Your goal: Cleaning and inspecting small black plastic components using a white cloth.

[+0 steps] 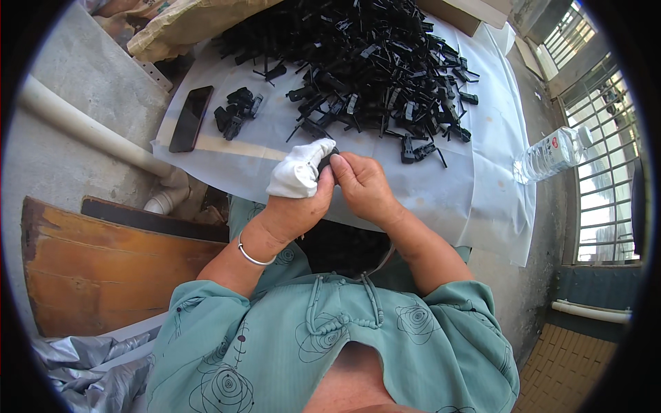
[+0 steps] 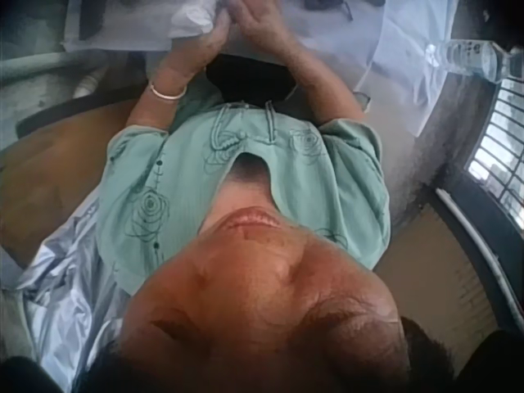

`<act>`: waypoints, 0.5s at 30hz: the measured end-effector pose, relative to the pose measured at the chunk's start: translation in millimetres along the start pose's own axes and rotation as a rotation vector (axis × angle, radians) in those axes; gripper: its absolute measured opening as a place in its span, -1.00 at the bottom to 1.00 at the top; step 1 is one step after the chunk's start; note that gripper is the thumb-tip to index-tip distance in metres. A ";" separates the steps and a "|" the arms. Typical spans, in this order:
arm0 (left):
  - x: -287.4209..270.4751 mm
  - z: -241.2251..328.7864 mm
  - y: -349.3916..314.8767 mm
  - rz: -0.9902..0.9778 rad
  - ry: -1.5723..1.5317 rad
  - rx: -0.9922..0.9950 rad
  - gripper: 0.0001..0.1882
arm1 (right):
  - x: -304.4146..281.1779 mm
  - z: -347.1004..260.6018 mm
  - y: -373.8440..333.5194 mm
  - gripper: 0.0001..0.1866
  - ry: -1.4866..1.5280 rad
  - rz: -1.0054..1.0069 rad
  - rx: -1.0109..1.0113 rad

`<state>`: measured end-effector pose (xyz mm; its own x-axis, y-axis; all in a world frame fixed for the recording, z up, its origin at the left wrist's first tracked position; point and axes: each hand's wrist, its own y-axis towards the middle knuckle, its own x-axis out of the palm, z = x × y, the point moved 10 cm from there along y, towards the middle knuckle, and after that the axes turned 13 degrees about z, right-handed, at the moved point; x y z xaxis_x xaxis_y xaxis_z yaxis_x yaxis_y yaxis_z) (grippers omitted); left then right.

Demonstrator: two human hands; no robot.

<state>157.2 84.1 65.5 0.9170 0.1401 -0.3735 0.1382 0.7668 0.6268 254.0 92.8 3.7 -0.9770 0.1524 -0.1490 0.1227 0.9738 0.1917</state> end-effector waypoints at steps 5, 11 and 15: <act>2.9 -16.1 -7.7 0.006 -0.157 -0.219 -0.72 | -3.3 -15.9 -5.0 -0.69 -0.067 -0.035 -0.087; -0.9 7.4 -3.7 0.005 0.122 0.102 -0.71 | 4.2 -1.4 -3.1 -0.68 -0.008 -0.013 0.041; -2.3 -0.1 -7.1 0.022 0.024 0.035 -0.71 | 2.6 -11.9 -4.9 -0.68 -0.003 -0.027 0.005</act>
<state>154.0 78.4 61.9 0.9108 0.1715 -0.3756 0.1320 0.7410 0.6584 248.8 86.5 14.0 -0.9794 0.1270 -0.1569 0.0975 0.9783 0.1829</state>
